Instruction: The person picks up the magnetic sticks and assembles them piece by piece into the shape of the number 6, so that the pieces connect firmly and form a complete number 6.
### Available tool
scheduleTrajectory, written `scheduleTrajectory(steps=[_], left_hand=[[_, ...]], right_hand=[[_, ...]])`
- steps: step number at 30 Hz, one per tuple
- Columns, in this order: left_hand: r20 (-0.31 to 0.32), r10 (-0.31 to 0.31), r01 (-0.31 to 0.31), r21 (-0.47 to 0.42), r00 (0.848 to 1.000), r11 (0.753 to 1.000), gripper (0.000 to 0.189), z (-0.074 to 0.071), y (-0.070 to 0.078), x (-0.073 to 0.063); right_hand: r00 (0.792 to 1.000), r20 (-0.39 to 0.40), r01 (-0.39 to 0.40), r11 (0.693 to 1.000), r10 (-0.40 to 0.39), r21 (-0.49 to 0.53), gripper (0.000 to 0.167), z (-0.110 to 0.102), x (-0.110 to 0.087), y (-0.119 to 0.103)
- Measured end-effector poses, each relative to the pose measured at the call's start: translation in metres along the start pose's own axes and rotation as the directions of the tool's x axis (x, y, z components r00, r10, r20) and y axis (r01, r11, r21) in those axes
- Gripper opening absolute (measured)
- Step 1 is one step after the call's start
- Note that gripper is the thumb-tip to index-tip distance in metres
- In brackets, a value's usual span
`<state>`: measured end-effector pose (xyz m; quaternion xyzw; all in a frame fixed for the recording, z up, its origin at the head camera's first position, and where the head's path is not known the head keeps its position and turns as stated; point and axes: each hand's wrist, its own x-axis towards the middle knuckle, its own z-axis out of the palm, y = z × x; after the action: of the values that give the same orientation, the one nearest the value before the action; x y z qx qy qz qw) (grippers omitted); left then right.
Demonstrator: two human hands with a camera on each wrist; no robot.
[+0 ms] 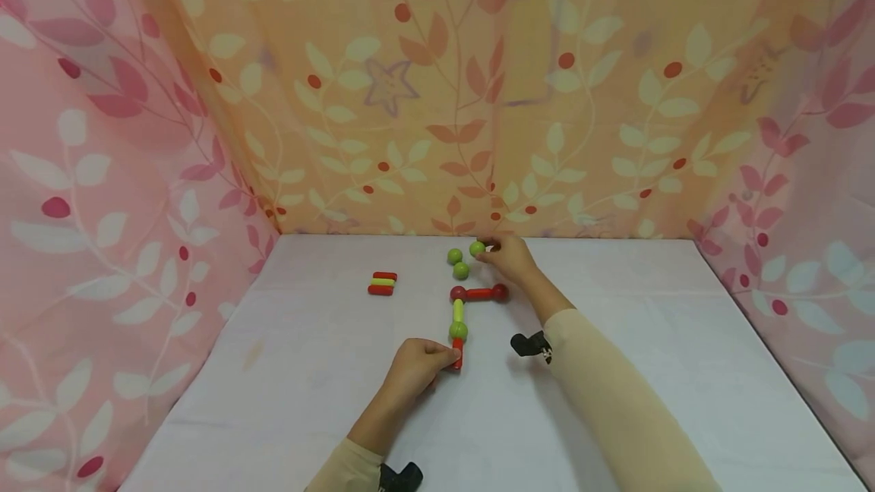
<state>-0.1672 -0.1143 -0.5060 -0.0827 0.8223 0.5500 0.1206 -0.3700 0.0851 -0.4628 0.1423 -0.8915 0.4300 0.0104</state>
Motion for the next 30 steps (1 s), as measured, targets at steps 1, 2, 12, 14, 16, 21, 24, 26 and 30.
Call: scheduleTrajectory(steps=[1, 2, 12, 14, 16, 21, 24, 26, 30], left_hand=[[0.000, -0.002, 0.002, 0.001, 1.000, 1.000, 0.031, 0.000, 0.000, 0.000], [0.001, -0.003, 0.003, 0.004, 1.000, 1.000, 0.031, 0.000, 0.000, 0.000], [0.004, 0.011, -0.011, 0.032, 1.000, 0.999, 0.030, 0.000, 0.002, 0.001], [0.005, 0.009, -0.009, 0.031, 1.000, 0.999, 0.030, -0.001, 0.002, 0.001], [0.005, 0.013, -0.013, 0.037, 1.000, 0.999, 0.029, -0.001, 0.001, 0.001], [0.005, 0.026, -0.026, 0.036, 1.000, 0.999, 0.030, -0.002, 0.000, 0.003], [0.002, 0.025, -0.025, 0.033, 1.000, 0.999, 0.031, -0.002, 0.000, 0.004], [0.002, 0.024, -0.024, 0.034, 1.000, 0.999, 0.031, -0.002, 0.000, 0.004], [0.002, 0.012, -0.012, 0.041, 1.000, 0.999, 0.032, -0.002, 0.000, 0.005]], right_hand=[[1.000, -0.005, 0.003, 1.000, -0.003, -0.004, 0.037, -0.002, -0.003, -0.002], [1.000, -0.010, 0.005, 1.000, -0.005, -0.005, 0.037, -0.003, -0.005, -0.005], [0.996, -0.045, 0.084, 0.995, -0.081, 0.051, 0.035, -0.013, -0.046, -0.029], [0.994, -0.047, 0.098, 0.993, -0.095, 0.063, 0.034, -0.015, -0.055, -0.035], [0.994, -0.046, 0.100, 0.992, -0.097, 0.075, 0.034, -0.016, -0.064, -0.040], [0.996, -0.036, 0.082, 0.991, -0.079, 0.109, 0.036, -0.018, -0.088, -0.048], [0.997, -0.026, 0.070, 0.989, -0.067, 0.132, 0.036, -0.018, -0.101, -0.048], [0.998, -0.018, 0.063, 0.988, -0.062, 0.140, 0.036, -0.016, -0.110, -0.047], [0.998, -0.009, 0.056, 0.991, -0.055, 0.124, 0.034, -0.012, -0.126, -0.045]])
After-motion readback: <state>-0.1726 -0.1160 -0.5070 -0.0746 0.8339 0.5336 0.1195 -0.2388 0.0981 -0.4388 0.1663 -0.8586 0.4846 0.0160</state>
